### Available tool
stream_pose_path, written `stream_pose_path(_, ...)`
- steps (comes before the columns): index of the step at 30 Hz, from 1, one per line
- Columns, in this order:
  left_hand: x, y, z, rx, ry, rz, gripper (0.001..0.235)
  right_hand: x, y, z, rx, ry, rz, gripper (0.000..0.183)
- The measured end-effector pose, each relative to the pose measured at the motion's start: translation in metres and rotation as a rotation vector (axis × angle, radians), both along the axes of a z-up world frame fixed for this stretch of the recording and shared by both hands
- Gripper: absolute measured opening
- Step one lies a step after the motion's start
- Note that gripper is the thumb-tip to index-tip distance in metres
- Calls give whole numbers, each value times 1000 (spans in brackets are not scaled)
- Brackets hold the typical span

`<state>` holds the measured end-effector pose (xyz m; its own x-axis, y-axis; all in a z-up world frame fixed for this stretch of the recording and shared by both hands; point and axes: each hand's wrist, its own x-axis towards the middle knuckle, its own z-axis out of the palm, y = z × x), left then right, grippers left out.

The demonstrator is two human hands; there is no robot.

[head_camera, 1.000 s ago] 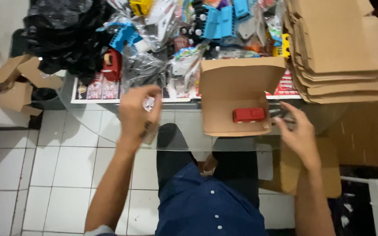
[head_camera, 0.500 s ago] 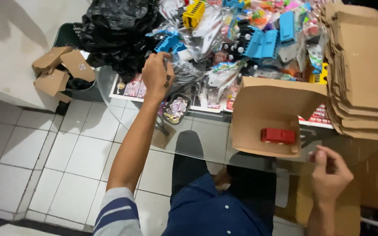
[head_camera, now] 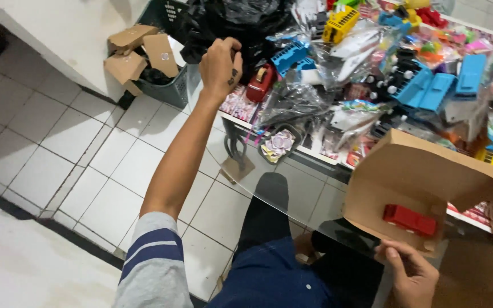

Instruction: The person assembles a flat cardboard box, places a red toy bus inside, wraps the bus in a black plastic bag, and seals the box with a sticker. The person handles the box and toy bus by hand throughout the process.

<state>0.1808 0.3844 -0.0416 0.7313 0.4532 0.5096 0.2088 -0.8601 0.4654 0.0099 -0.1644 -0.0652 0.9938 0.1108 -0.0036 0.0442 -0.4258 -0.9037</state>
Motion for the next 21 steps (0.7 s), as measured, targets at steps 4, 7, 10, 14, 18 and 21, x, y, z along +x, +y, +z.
stream_pose_path(4,16,7,6,303,-233,26,34,2,26,-3,44,83,89,16)
stream_pose_path(7,42,11,18,503,-54,21,53,-1,48,11,24,150,73,17)
stream_pose_path(10,86,29,-7,647,28,66,65,-1,49,2,32,84,139,17)
stream_pose_path(14,106,29,4,637,70,30,54,-4,35,-6,82,54,124,17)
stream_pose_path(18,102,24,43,514,-71,49,18,-7,26,-5,110,122,51,19)
stream_pose_path(21,84,-7,77,413,-553,-29,21,-5,21,2,129,60,57,18)
